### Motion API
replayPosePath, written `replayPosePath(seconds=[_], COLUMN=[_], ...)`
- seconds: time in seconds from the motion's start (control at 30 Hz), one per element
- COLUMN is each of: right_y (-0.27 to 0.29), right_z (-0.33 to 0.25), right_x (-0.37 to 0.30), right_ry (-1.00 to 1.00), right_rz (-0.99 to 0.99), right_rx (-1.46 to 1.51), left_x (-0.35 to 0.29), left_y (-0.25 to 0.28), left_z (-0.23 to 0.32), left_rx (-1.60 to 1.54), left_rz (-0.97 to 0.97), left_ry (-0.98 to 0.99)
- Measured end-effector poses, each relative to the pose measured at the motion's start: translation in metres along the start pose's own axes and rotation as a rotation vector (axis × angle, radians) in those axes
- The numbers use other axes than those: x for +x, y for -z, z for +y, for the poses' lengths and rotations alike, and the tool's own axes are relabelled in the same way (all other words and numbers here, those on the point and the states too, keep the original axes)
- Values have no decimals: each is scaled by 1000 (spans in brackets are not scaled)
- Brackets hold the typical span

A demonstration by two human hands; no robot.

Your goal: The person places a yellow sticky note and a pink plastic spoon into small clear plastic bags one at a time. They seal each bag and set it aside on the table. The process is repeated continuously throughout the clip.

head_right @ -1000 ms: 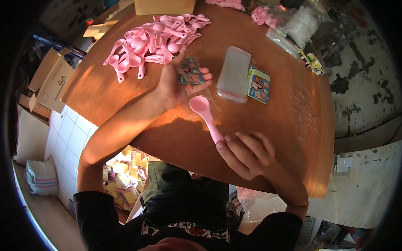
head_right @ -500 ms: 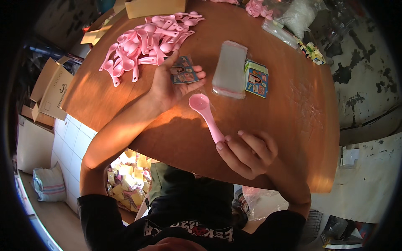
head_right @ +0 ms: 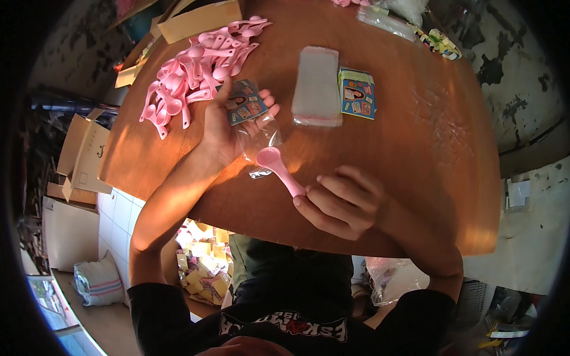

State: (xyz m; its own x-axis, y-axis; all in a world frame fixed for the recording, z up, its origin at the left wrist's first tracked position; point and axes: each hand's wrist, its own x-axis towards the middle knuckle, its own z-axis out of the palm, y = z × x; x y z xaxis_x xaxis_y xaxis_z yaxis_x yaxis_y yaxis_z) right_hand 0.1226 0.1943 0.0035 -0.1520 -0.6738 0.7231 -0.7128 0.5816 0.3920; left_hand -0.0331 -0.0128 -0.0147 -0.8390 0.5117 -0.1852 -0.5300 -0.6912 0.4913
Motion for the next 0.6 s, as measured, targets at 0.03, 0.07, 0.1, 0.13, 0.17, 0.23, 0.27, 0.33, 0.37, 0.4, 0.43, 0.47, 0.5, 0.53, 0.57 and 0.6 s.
replayPosePath(seconds=[0.03,0.07,0.1,0.13,0.17,0.23,0.27,0.33,0.37,0.4,0.43,0.47,0.5,0.53,0.57,0.6], right_y=[0,0,0,3,4,6,7,10,11,11,10,9,8,7,5,4], right_z=[0,0,0,1,1,0,-1,-3,-4,-4,-4,-3,-3,-4,-4,-4], right_x=[-3,-5,-4,-1,0,-1,-1,-1,-1,-1,-2,-2,-2,-2,-3,-3], right_ry=[-5,-10,-14,-13,-11,-11,-10,-31,-50,-52,-63,-73,-76,-85,-94,-97], right_rz=[-3,-7,-3,6,14,21,24,27,28,29,32,34,35,31,28,26], right_rx=[8,16,16,11,6,-2,-11,-23,-35,-36,-45,-55,-58,-73,-88,-91], left_x=[0,0,1,2,2,1,0,1,1,1,0,-1,-3,-6,-8,-8], left_y=[0,0,2,3,3,1,-1,1,2,2,1,-1,-3,-9,-12,-11], left_z=[1,2,3,4,5,6,6,7,7,6,4,2,0,-3,-5,-9], left_rx=[6,11,15,7,-1,-8,-18,-16,-15,-13,-7,-1,1,36,71,73], left_rz=[26,53,54,48,43,65,85,76,67,67,62,57,56,90,123,122], left_ry=[-24,-48,-46,-48,-49,-50,-51,-47,-43,-42,-35,-27,-25,5,35,40])
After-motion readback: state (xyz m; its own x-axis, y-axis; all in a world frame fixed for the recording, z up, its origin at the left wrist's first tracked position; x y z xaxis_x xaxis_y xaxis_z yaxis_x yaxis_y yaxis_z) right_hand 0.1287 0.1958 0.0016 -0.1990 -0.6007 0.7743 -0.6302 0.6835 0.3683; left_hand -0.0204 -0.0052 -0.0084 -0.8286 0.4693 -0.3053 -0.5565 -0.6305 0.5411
